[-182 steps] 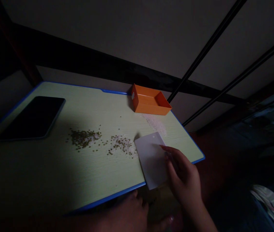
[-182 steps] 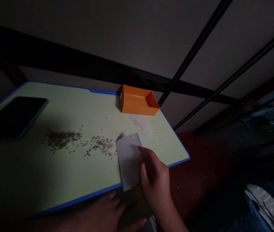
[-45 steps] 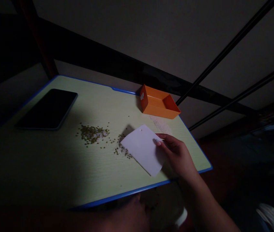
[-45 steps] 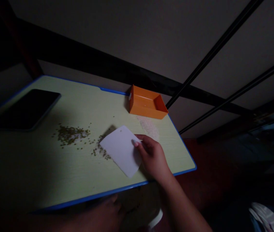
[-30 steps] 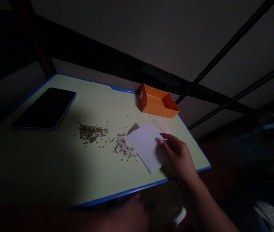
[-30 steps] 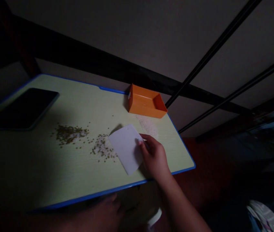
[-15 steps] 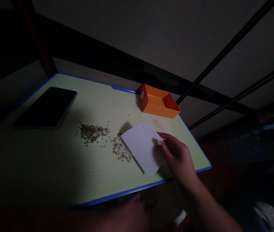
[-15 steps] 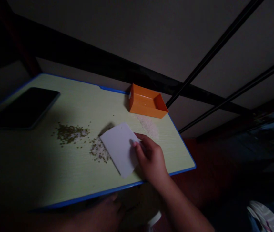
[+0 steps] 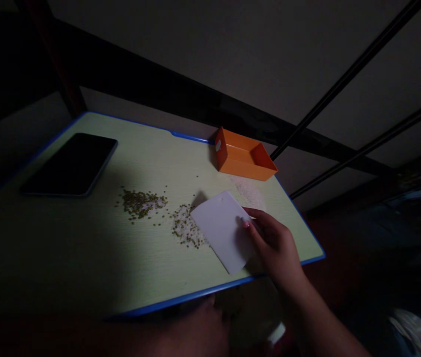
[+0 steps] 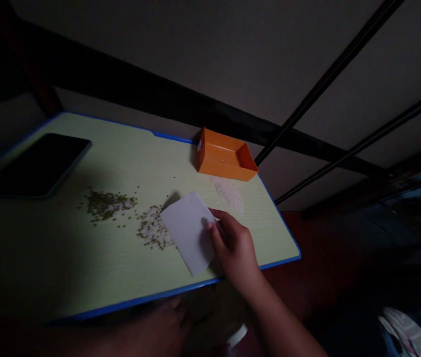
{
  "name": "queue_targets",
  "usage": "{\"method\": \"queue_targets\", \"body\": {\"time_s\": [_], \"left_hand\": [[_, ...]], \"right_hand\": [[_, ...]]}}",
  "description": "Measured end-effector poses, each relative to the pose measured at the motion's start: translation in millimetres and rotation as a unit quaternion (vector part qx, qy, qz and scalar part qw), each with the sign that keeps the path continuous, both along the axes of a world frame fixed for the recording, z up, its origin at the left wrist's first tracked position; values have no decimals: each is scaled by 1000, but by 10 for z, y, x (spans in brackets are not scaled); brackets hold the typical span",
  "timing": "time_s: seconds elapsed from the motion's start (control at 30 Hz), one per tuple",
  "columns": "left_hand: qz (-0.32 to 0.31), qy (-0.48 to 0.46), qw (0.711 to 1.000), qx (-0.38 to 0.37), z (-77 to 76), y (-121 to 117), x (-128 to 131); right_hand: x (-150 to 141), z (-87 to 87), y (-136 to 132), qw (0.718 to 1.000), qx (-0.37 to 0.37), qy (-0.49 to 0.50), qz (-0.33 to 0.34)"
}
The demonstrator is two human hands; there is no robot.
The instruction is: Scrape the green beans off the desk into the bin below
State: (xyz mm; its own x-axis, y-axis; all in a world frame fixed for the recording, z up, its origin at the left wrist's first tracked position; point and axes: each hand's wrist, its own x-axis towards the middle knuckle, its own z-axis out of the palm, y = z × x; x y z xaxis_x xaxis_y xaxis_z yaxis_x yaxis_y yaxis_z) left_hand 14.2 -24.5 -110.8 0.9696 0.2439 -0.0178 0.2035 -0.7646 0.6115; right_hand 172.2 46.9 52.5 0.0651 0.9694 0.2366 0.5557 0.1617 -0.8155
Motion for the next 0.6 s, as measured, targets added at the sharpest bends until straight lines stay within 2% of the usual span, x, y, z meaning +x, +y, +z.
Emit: {"method": "queue_targets", "body": {"time_s": [0.23, 0.6], "left_hand": [[-9, -3, 1000, -29, 75, 13, -9], [7, -20, 999, -38, 109, -6, -70]], "right_hand": [[-11, 12, 20, 1000, -1, 0, -4], [263, -49, 32, 992, -11, 28, -119]]}}
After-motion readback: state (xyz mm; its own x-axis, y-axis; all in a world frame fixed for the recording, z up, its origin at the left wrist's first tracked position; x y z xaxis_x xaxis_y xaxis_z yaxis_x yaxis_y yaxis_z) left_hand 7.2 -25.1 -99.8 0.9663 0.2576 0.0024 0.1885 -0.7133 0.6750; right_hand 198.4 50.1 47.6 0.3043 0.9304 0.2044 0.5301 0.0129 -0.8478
